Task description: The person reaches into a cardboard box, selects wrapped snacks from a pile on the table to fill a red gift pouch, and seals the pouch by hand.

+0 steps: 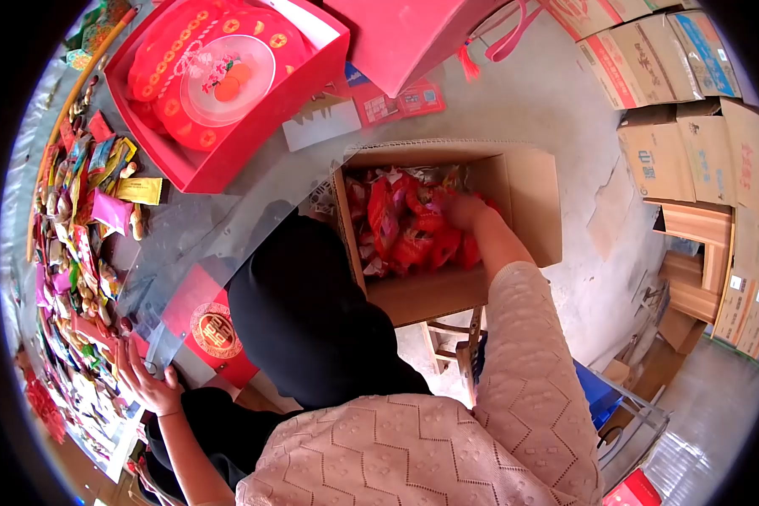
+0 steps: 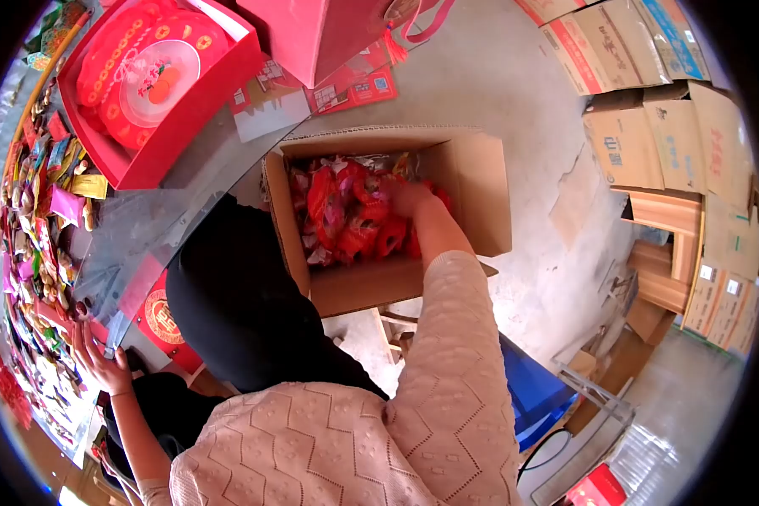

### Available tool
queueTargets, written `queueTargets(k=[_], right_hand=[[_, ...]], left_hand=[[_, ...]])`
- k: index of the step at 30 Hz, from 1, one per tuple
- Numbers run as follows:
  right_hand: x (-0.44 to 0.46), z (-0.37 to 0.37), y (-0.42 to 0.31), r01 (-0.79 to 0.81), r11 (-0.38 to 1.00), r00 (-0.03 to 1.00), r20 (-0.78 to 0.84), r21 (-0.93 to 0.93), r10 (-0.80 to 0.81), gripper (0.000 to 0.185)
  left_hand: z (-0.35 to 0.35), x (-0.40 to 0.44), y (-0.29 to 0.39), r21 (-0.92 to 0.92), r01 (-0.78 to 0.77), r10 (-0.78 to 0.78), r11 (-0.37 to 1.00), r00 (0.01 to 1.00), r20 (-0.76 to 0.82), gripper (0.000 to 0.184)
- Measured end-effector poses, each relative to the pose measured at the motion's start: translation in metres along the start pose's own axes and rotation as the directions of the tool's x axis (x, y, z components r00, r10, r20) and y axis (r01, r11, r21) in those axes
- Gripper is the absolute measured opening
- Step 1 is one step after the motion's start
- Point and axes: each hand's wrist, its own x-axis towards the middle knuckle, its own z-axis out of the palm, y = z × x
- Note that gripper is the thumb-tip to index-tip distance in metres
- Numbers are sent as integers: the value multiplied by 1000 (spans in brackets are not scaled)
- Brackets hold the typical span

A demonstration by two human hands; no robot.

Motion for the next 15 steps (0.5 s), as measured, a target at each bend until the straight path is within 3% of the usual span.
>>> queueTargets(k=[2,5,8,11,15], right_hand=[[29,2,1,-36,978,998,59,204,24,83],[-27,-27,-56,-101,963,992,-54,248,117,99],[9,3,-59,-79,996,975,-212,-44,68,107],[-15,0,-90,-282,959,888,-370,27,272,103],[0,9,-63,-183,981,954,-252,-66,161,61]], left_hand=[[1,4,0,7,-5,5,1000,1000,-5,84],[-4,-1,-1,14,-8,9,1000,1000,-8,83],[-5,-2,4,5,4,-4,1000,1000,5,83],[-6,2,6,-4,3,-3,1000,1000,4,83],[-4,3,6,0,-5,5,1000,1000,-4,83]])
